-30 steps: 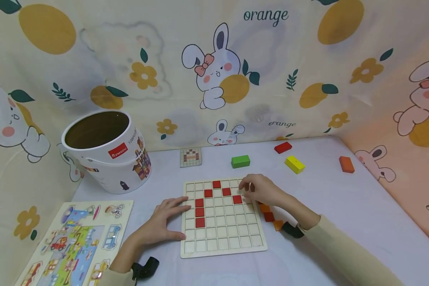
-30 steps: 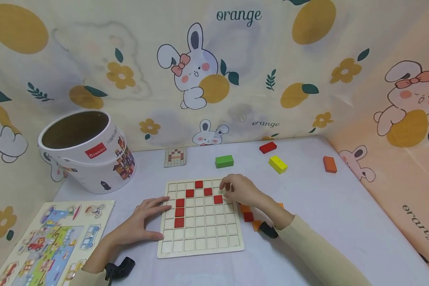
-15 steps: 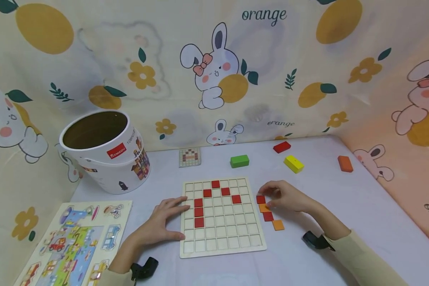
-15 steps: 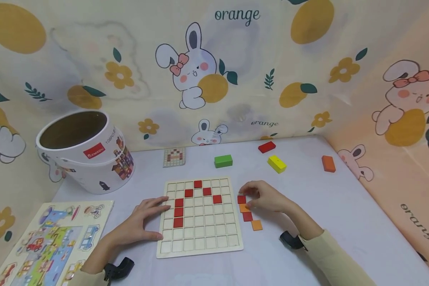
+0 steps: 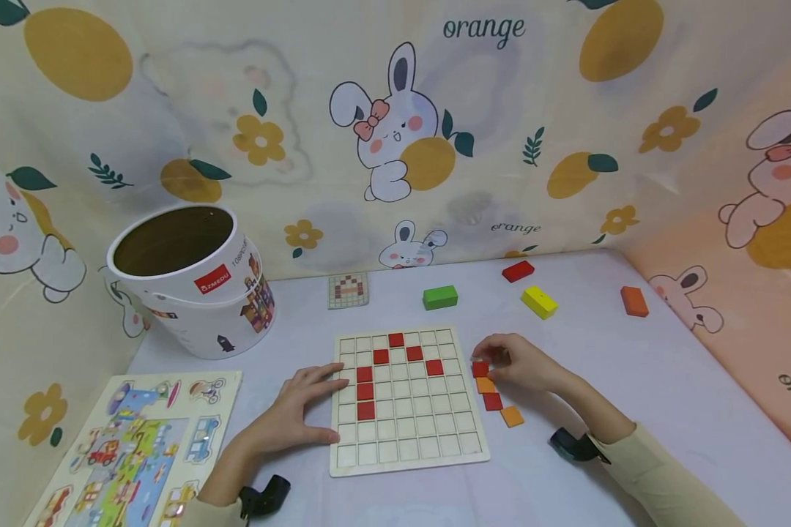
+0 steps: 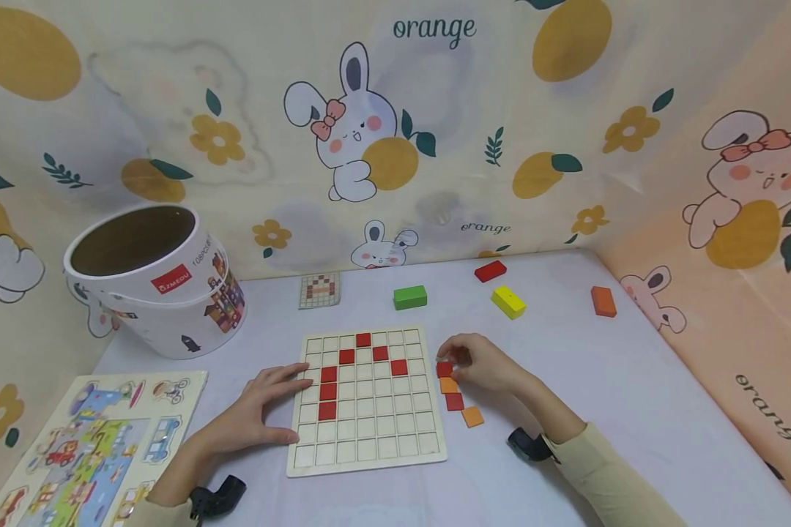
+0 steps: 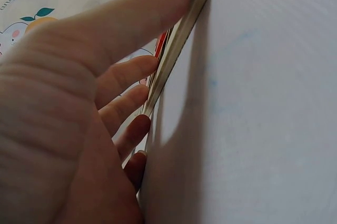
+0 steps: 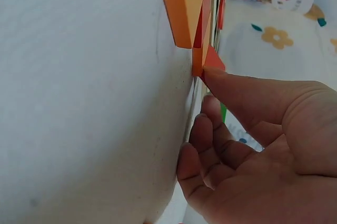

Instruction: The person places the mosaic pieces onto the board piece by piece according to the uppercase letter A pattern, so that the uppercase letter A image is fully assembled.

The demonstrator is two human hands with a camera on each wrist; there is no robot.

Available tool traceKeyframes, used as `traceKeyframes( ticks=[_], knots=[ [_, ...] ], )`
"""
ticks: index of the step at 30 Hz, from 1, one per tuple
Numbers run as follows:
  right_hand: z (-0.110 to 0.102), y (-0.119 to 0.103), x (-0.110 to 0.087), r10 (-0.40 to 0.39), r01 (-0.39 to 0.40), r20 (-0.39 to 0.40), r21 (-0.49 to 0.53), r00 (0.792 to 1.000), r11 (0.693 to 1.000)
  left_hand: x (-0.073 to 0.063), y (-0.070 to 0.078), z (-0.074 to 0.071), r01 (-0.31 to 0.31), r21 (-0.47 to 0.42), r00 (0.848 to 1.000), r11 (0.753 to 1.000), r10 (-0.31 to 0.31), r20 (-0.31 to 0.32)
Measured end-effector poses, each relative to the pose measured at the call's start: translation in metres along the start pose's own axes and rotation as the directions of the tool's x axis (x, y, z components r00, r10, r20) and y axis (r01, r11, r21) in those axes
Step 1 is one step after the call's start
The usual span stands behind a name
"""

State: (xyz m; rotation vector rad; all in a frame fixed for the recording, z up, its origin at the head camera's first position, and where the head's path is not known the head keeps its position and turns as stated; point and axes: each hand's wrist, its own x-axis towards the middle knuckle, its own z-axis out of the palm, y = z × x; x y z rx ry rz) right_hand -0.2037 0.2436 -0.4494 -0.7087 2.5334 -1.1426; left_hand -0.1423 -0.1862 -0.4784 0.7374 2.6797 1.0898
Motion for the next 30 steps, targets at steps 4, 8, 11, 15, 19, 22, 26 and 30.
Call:
traceKeyframes(
  ticks=[4, 8, 11, 15, 19, 22, 26, 30],
  knots=[
    [0.0, -0.002, -0.002, -0.014, 0.014, -0.005, -0.013, 1.0, 1.0, 0.0, 0.001, 0.0, 0.005, -0.006, 1.0, 1.0, -0.005, -0.001],
    [-0.001, -0.002, -0.003, -0.01, 0.01, -0.007, -0.008, 1.0, 1.0, -0.001, 0.001, 0.001, 0.008, -0.009, 1.0, 1.0, -0.008, -0.002],
    [0.0, -0.003, 0.0, -0.002, 0.002, -0.003, 0.014, 1.0, 1.0, -0.001, 0.002, 0.0, 0.006, -0.007, 1.0, 1.0, -0.006, -0.005],
    [0.003, -0.012, 0.006, 0.004, -0.003, -0.016, 0.045, 1.0, 0.999, -0.001, 0.002, 0.0, 0.003, -0.009, 1.0, 1.0, -0.003, -0.006],
    [0.013, -0.027, 0.015, -0.014, 0.014, 0.003, 0.074, 1.0, 0.997, -0.001, 0.002, -0.001, 0.005, -0.006, 1.0, 1.0, -0.005, -0.002],
    [0.022, -0.039, 0.023, -0.052, 0.048, 0.049, 0.083, 0.997, 0.995, -0.001, 0.001, -0.001, 0.005, -0.003, 1.0, 1.0, -0.005, -0.002],
    [0.033, -0.05, 0.033, -0.096, 0.088, 0.089, 0.081, 0.991, 0.993, 0.0, 0.002, -0.001, 0.011, -0.004, 1.0, 1.0, -0.011, -0.002],
    [0.041, -0.055, 0.035, -0.073, 0.067, 0.103, 0.062, 0.992, 0.996, 0.0, 0.002, -0.001, 0.014, 0.01, 1.0, 1.0, -0.014, -0.002]
  ],
)
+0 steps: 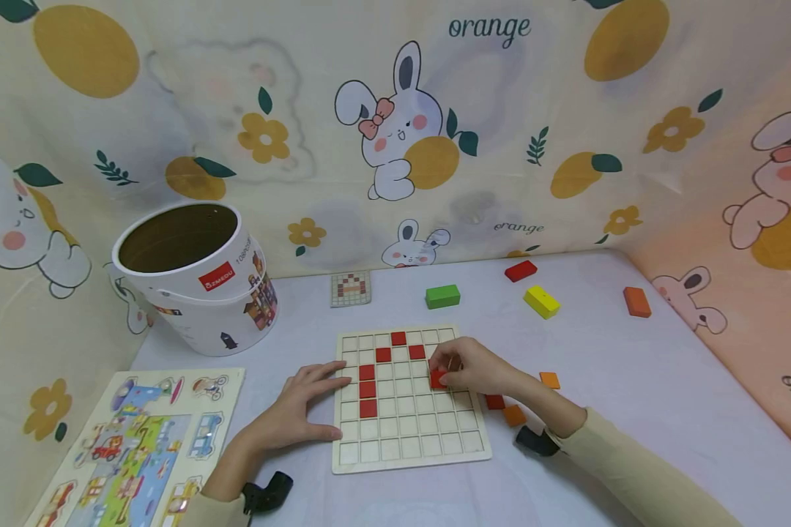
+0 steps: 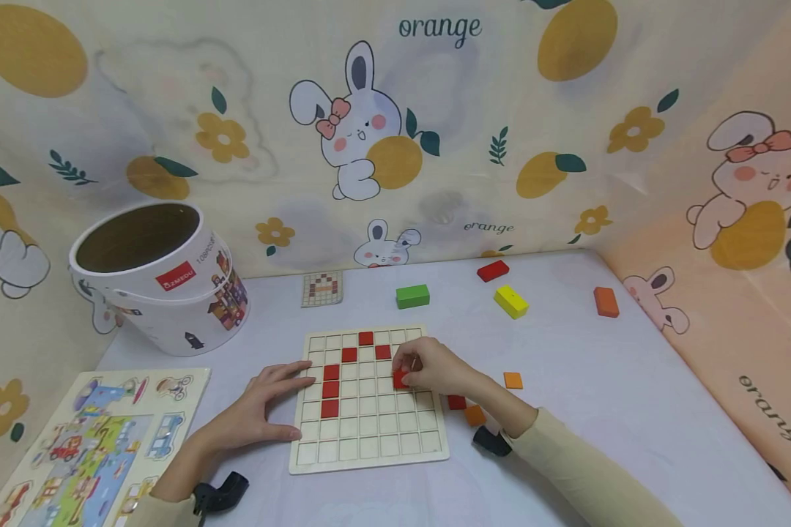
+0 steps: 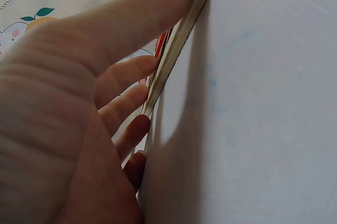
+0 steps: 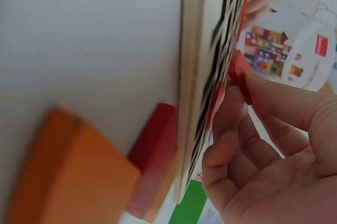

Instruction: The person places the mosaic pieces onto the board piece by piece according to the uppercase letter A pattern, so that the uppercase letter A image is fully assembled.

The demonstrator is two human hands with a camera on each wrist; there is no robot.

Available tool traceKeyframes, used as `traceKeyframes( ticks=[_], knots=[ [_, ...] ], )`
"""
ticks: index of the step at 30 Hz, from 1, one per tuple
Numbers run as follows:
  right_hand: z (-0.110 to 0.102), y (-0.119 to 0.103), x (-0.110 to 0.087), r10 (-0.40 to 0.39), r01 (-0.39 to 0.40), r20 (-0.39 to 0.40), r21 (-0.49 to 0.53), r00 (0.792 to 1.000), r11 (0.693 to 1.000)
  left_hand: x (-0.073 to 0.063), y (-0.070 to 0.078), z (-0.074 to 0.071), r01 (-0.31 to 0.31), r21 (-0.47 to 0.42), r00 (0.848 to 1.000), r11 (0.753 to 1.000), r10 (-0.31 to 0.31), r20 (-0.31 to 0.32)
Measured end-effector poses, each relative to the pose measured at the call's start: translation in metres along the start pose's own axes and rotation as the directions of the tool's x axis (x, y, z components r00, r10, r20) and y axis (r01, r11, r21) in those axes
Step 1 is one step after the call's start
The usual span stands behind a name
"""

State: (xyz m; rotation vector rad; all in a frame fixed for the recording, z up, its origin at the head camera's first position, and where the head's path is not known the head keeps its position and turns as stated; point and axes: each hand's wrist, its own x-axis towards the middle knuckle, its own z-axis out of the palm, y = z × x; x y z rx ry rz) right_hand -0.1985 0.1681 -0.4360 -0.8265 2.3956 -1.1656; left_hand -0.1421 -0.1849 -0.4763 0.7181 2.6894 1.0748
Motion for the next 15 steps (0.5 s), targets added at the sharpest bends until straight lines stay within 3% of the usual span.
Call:
traceKeyframes(
  ticks=[15],
  knots=[
    [0.0051, -0.0046, -0.0093, 0.051, -0.069, -0.106, -0.176, 0.993, 0.982, 0.0, 0.0006, -0.0001, 0.006, -0.01, 1.0, 1.0, -0.006, 0.009]
  ],
)
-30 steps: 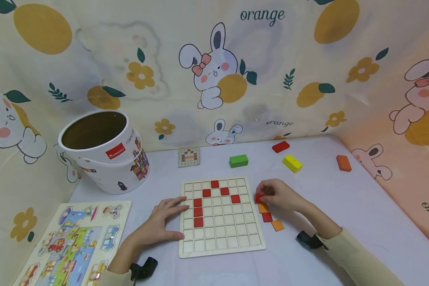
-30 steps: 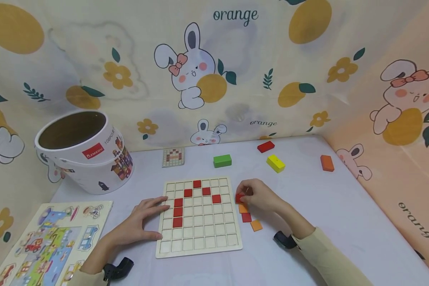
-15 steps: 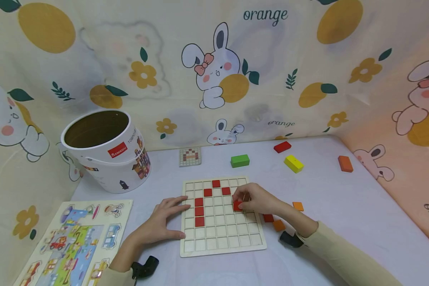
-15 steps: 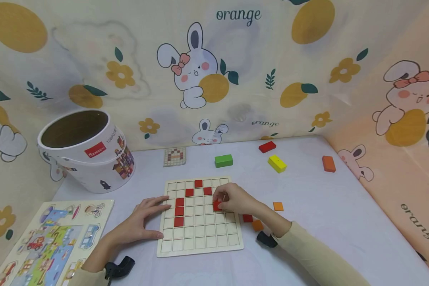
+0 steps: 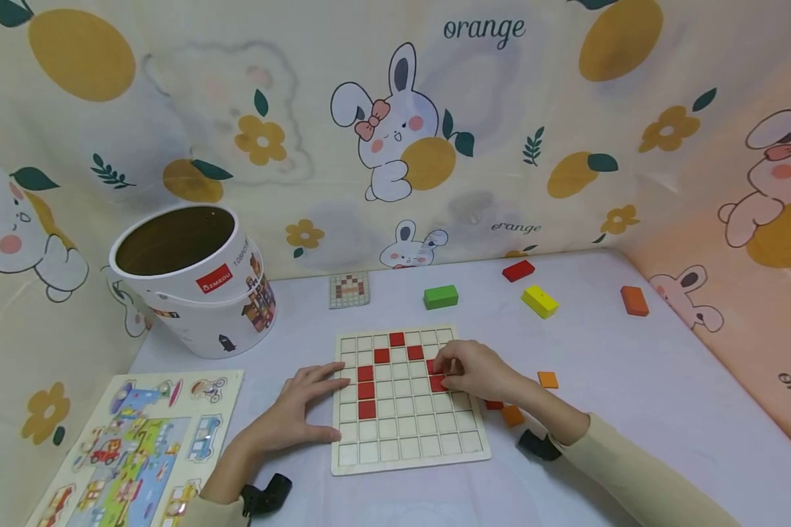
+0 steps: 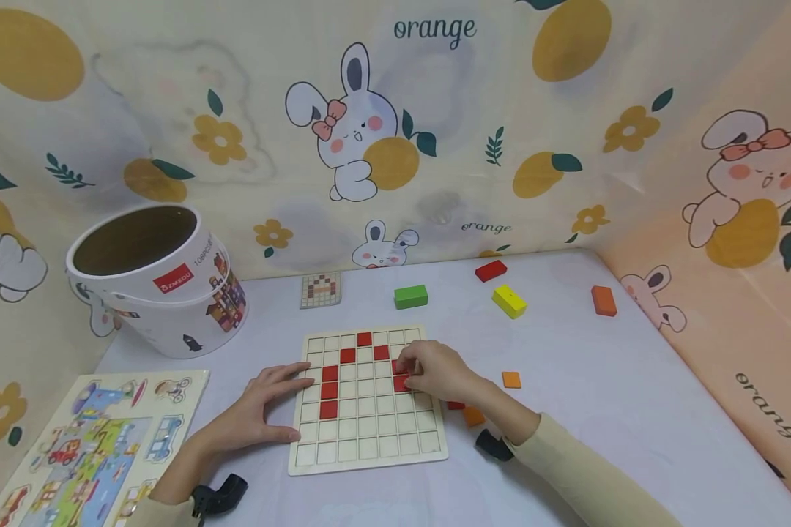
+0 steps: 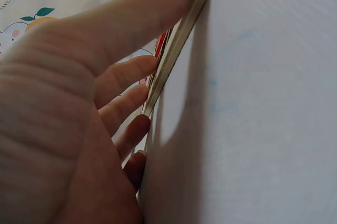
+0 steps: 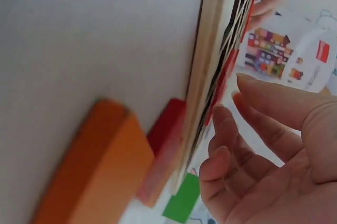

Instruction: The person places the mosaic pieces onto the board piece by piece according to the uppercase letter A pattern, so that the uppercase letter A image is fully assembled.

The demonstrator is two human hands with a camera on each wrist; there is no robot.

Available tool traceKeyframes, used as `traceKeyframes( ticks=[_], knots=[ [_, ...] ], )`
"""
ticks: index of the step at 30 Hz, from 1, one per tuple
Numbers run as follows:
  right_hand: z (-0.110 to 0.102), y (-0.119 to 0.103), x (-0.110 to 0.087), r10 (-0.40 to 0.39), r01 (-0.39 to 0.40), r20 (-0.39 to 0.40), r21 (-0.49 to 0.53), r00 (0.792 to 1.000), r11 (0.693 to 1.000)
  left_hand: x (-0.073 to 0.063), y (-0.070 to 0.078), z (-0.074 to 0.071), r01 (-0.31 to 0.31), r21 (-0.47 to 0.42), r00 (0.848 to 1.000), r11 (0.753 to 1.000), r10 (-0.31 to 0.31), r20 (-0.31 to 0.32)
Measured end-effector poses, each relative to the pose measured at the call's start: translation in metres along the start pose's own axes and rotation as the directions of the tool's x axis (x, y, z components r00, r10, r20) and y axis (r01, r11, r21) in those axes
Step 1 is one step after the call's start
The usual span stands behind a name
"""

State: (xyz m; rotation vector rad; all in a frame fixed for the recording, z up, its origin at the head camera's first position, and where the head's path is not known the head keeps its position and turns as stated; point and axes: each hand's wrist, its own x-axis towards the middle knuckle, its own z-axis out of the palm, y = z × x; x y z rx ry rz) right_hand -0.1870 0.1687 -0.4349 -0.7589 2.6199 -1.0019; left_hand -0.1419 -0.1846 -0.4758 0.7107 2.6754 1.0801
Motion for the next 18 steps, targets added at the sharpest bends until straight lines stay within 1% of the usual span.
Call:
traceKeyframes(
  ticks=[3, 5, 8, 9, 11, 12, 14, 16, 18],
  knots=[
    [-0.003, -0.005, -0.007, 0.009, -0.012, -0.043, -0.078, 0.999, 0.997, 0.0, 0.0, 0.0, 0.009, -0.006, 1.0, 1.0, -0.009, 0.002],
    [-0.005, -0.009, -0.015, -0.025, 0.016, -0.053, -0.158, 0.998, 0.987, -0.001, -0.001, 0.0, 0.013, -0.008, 1.0, 1.0, -0.013, 0.004],
    [-0.007, -0.013, -0.03, -0.082, 0.072, -0.025, -0.286, 0.996, 0.955, -0.001, -0.002, 0.0, 0.013, -0.006, 1.0, 1.0, -0.013, 0.005],
    [-0.008, -0.013, -0.036, -0.098, 0.09, -0.01, -0.312, 0.995, 0.946, -0.001, -0.002, 0.001, 0.014, -0.004, 1.0, 1.0, -0.013, 0.005],
    [-0.011, -0.012, -0.047, -0.103, 0.096, -0.003, -0.331, 0.995, 0.939, 0.0, -0.002, 0.001, 0.013, -0.001, 1.0, 1.0, -0.013, 0.005],
    [-0.012, -0.01, -0.052, -0.097, 0.089, -0.009, -0.317, 0.995, 0.944, 0.0, -0.001, 0.001, 0.013, -0.001, 1.0, 1.0, -0.013, 0.004],
    [-0.016, -0.004, -0.06, -0.059, 0.048, -0.039, -0.243, 0.997, 0.969, 0.0, -0.001, 0.0, 0.013, -0.002, 1.0, 1.0, -0.013, 0.001],
    [-0.018, 0.003, -0.068, -0.021, 0.011, -0.071, -0.137, 0.997, 0.99, 0.0, -0.001, 0.0, 0.01, 0.002, 1.0, 1.0, -0.01, 0.001],
    [-0.019, 0.012, -0.075, 0.015, -0.017, -0.081, -0.023, 0.997, 1.0, 0.0, -0.001, 0.0, 0.007, 0.003, 1.0, 1.0, -0.007, 0.002]
  ],
)
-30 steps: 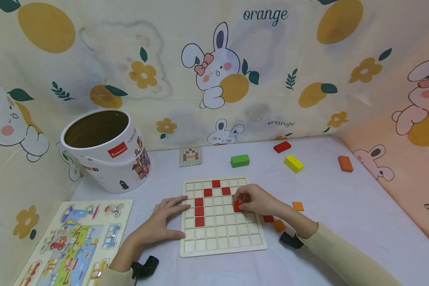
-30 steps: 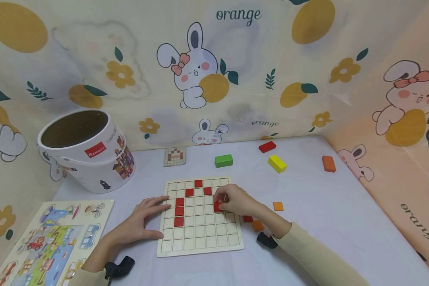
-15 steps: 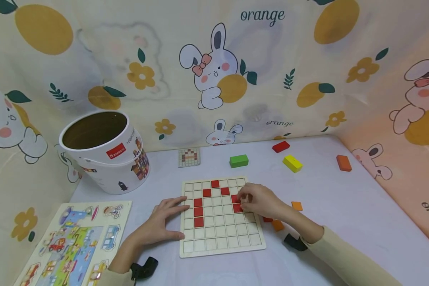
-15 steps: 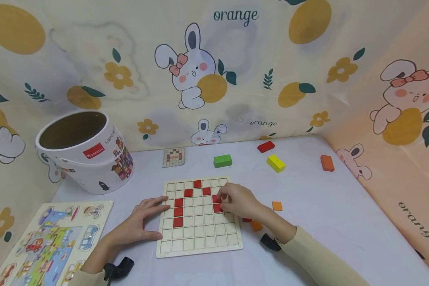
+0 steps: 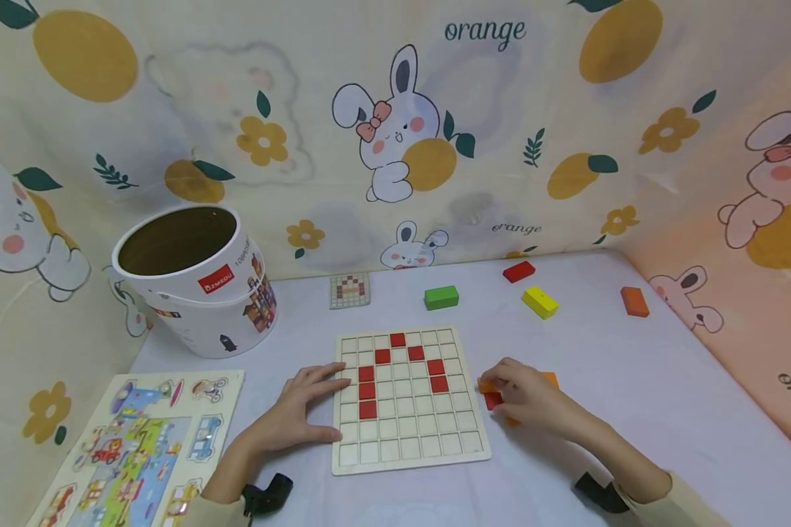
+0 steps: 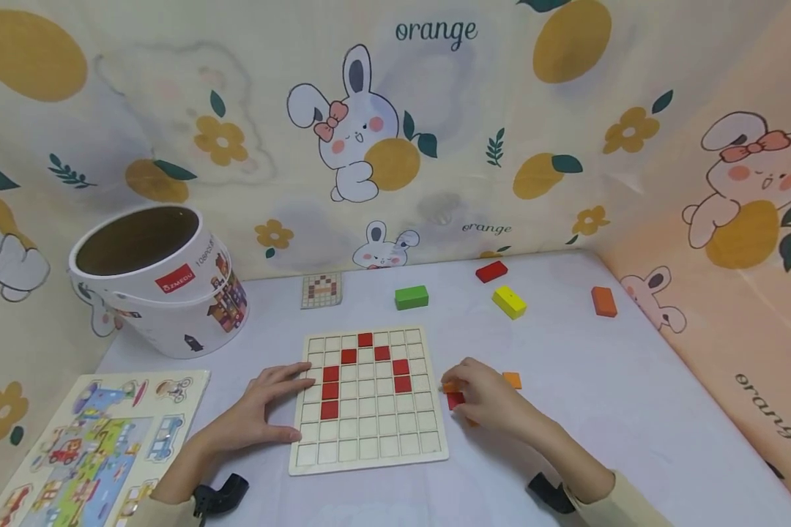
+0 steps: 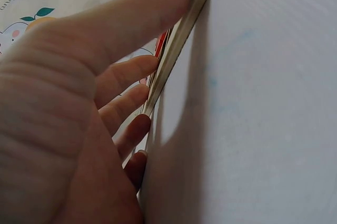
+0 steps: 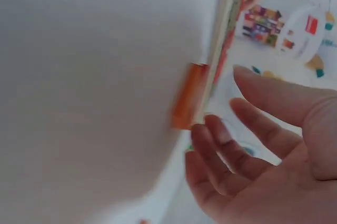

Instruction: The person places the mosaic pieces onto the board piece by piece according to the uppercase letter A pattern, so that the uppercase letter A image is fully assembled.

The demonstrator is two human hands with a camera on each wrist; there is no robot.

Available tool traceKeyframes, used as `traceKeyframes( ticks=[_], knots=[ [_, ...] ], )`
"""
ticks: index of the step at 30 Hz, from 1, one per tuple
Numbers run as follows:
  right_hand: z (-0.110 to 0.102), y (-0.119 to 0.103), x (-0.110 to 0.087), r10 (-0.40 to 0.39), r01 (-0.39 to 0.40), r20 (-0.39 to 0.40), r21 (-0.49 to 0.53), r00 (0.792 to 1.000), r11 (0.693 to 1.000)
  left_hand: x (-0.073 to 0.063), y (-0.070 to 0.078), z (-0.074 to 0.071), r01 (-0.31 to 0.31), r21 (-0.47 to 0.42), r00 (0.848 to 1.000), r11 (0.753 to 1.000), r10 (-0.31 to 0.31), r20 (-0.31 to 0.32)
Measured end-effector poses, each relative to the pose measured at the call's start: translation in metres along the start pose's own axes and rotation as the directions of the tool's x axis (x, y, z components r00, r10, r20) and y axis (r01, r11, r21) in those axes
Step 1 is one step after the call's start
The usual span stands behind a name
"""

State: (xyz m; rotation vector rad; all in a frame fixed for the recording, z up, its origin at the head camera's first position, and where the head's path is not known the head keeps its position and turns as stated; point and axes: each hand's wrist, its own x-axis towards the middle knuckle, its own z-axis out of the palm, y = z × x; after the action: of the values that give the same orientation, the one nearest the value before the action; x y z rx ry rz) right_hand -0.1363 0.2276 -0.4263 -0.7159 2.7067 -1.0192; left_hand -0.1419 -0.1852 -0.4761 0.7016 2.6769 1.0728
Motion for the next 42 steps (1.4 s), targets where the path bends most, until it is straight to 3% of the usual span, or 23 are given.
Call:
traceKeyframes(
  ticks=[3, 8, 20, 27, 34, 42],
  knots=[
    [0.0, 0.011, -0.008, 0.033, -0.032, -0.009, 0.11, 0.999, 0.993, 0.0, 0.0, -0.001, 0.001, 0.004, 1.0, 1.0, -0.001, -0.001],
    [0.006, 0.021, -0.008, 0.028, -0.023, -0.029, 0.168, 0.999, 0.986, 0.0, 0.002, -0.001, 0.014, -0.001, 1.0, 1.0, -0.014, -0.007],
    [0.014, 0.021, -0.004, 0.062, -0.057, -0.02, 0.181, 0.998, 0.982, 0.0, 0.0, 0.001, 0.019, -0.012, 1.0, 1.0, -0.019, 0.003],
    [0.011, 0.016, -0.002, 0.043, -0.039, -0.018, 0.185, 0.999, 0.982, 0.0, 0.001, 0.001, 0.024, -0.017, 1.0, 1.0, -0.024, 0.005],
    [0.013, 0.001, 0.015, 0.027, -0.034, 0.034, 0.227, 0.999, 0.973, -0.001, 0.0, 0.0, 0.016, -0.015, 1.0, 1.0, -0.016, 0.01],
    [0.03, -0.018, 0.046, -0.081, 0.05, 0.133, 0.221, 0.988, 0.974, -0.001, 0.001, -0.001, 0.007, -0.018, 1.0, 1.0, -0.006, 0.006]
  ],
)
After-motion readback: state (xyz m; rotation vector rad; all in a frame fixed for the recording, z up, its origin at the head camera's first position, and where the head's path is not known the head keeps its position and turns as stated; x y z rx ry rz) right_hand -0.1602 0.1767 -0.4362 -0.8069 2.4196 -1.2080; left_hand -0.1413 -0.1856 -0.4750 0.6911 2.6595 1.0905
